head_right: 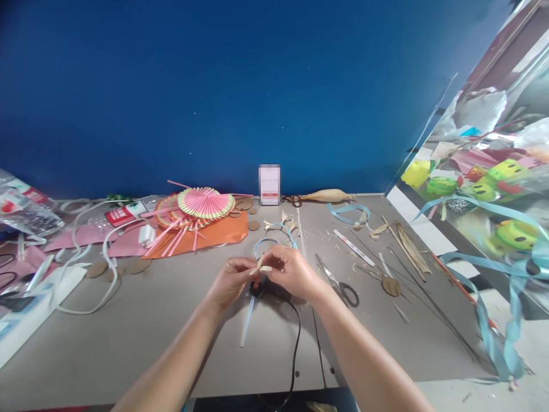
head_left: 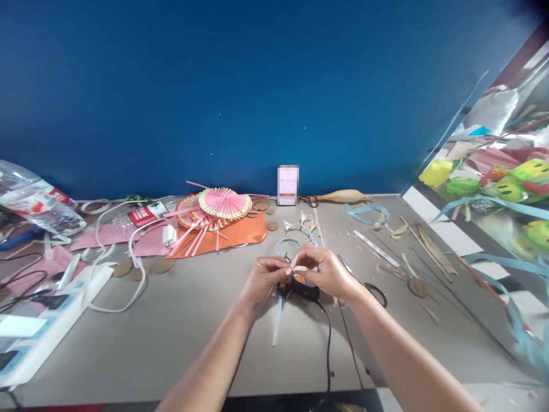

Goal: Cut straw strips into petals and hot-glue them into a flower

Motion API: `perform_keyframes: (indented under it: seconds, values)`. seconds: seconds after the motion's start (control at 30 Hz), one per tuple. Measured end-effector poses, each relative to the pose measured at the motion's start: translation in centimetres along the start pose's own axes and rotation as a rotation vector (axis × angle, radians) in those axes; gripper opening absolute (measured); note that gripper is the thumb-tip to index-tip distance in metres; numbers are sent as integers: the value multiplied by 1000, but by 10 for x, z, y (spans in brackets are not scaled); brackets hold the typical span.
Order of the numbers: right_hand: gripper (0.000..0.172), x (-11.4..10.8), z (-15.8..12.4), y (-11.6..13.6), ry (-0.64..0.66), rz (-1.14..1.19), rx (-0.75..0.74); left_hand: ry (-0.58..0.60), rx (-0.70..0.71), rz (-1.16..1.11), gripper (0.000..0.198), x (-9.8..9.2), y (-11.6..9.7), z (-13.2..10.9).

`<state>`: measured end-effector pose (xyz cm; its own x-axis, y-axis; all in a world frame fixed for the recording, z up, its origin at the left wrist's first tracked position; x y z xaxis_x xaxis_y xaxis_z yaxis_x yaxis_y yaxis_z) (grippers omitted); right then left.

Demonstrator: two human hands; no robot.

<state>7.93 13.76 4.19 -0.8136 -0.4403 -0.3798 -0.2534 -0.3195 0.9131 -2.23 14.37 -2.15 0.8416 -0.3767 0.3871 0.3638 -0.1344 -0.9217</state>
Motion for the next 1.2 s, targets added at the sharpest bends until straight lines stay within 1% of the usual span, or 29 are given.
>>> perform_keyframes:
  seconds: [0.07, 0.13, 0.2, 0.3, 0.4, 0.57, 0.8, 0.9, 1.03, 1.2]
  values:
    - [3, -2, -1, -6, -50, 3, 41, -39, 41, 8, 12, -2, -1, 0]
    - [5, -2, -2, -12, -108, 22, 75, -77, 59, 6, 11, -5, 0, 0]
    - [7, 0, -3, -18, -156, 53, 90, -106, 58, -5, 11, -8, 2, 1]
    - [6, 4, -4, -24, -217, 105, 93, -123, 59, -15, 12, -9, 2, 1]
    - [7, 7, -6, -28, -253, 124, 99, -152, 51, -31, 15, -10, 1, 1]
    - [8, 9, -7, -25, -290, 89, 78, -198, 48, -66, 19, -12, 1, -1]
    - [6, 9, -7, -17, -329, -4, 37, -226, 66, -82, 15, -14, 1, 0]
    - [7, 9, -6, -16, -345, -44, 39, -247, 85, -17, 14, -16, 0, 0]
    - [8, 8, -6, -18, -354, -62, 51, -263, 142, 140, 11, -16, -8, -2]
    - [8, 7, -5, -25, -334, -30, 93, -269, 135, 234, 9, -16, -10, -2]
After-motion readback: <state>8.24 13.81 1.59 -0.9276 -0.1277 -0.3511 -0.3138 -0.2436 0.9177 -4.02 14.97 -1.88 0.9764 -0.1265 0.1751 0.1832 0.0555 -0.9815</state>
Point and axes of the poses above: each hand's wrist, its own z-axis towards the middle knuckle, its own x-axis out of the palm, y = z × x, the point moved 8 cm from there along z, towards the middle knuckle, and after that the axes turned 7 degrees about y, right-handed, at the moved point
